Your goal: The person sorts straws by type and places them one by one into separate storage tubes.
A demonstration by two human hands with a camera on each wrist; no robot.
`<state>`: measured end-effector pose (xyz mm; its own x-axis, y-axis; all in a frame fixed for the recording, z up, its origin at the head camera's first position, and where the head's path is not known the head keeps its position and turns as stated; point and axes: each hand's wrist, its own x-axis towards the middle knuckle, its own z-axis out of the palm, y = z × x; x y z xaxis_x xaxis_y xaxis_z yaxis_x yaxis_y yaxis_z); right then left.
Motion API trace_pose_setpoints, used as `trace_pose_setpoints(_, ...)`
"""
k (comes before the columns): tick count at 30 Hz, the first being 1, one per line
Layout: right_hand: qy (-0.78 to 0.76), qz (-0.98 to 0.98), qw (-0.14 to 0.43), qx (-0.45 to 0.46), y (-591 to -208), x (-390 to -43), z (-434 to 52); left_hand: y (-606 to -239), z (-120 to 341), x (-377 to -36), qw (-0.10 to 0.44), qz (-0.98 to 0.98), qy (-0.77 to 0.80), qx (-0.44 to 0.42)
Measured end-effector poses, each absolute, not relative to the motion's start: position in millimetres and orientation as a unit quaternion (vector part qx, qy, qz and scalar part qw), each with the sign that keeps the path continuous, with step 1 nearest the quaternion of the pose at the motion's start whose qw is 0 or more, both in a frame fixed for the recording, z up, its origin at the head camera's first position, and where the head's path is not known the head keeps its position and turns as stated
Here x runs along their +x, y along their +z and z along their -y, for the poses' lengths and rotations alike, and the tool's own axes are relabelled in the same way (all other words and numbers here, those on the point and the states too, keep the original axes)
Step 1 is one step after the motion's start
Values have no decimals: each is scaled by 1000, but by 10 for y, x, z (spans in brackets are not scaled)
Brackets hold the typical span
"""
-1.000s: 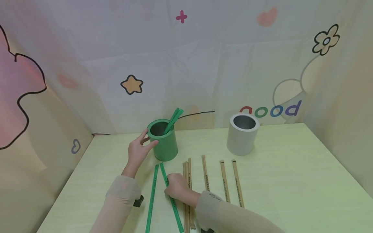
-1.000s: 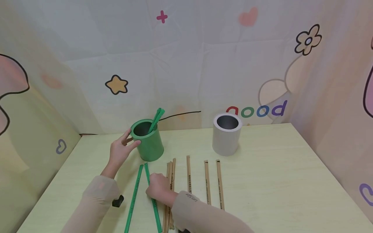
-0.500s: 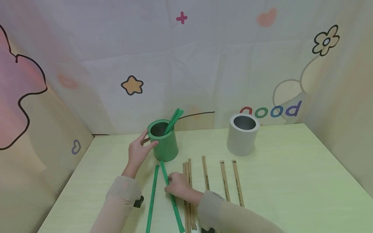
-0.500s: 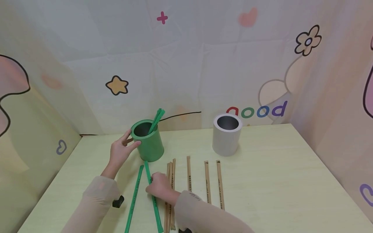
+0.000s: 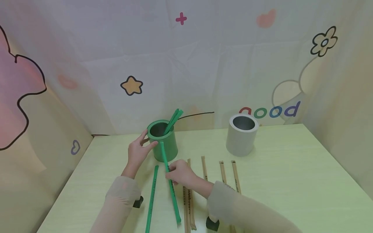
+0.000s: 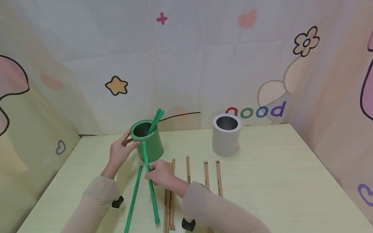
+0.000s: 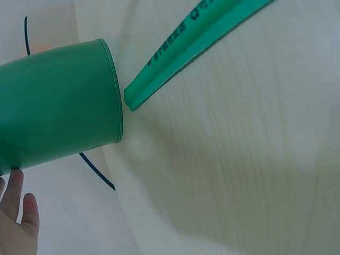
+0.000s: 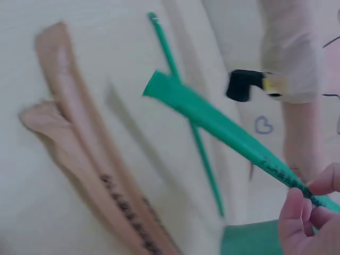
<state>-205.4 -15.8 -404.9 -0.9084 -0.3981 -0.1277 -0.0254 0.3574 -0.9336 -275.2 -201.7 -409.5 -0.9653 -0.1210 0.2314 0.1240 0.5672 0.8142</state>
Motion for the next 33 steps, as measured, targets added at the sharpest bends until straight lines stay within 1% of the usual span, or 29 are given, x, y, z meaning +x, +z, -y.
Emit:
trace_pose_setpoints(4,-569,-791,162,-157,-3778,-2120,64,-4106,2021,-2758,130,876,-464,2)
trace_pose_setpoints(10,-585,-783,131,-168,-3297,-2242,-85,-4109,2024,-2759,132,875,-465,-4)
trace_pose_setpoints(14,-604,-774,83,-168,-3019,-2332,-180,-4108,2027,-2761,133,874,-468,-7)
trace_pose_setpoints(18,-639,-750,11,-171,-2824,-2417,-256,-4116,2030,-2773,131,872,-471,-4)
trace_pose_setpoints(20,-652,-740,-23,-166,-2771,-2464,-285,-4119,2032,-2779,131,872,-472,-4)
trace_pose_setpoints(24,-664,-731,-69,-142,-2751,-2567,-315,-4123,2038,-2781,131,872,-472,-4)
trace_pose_setpoints(29,-673,-726,-97,-105,-2860,-2692,-314,-4124,2040,-2778,133,872,-470,-6)
trace_pose_setpoints(33,-682,-721,-96,-77,-3019,-2782,-287,-4118,2034,-2775,132,870,-474,-6)
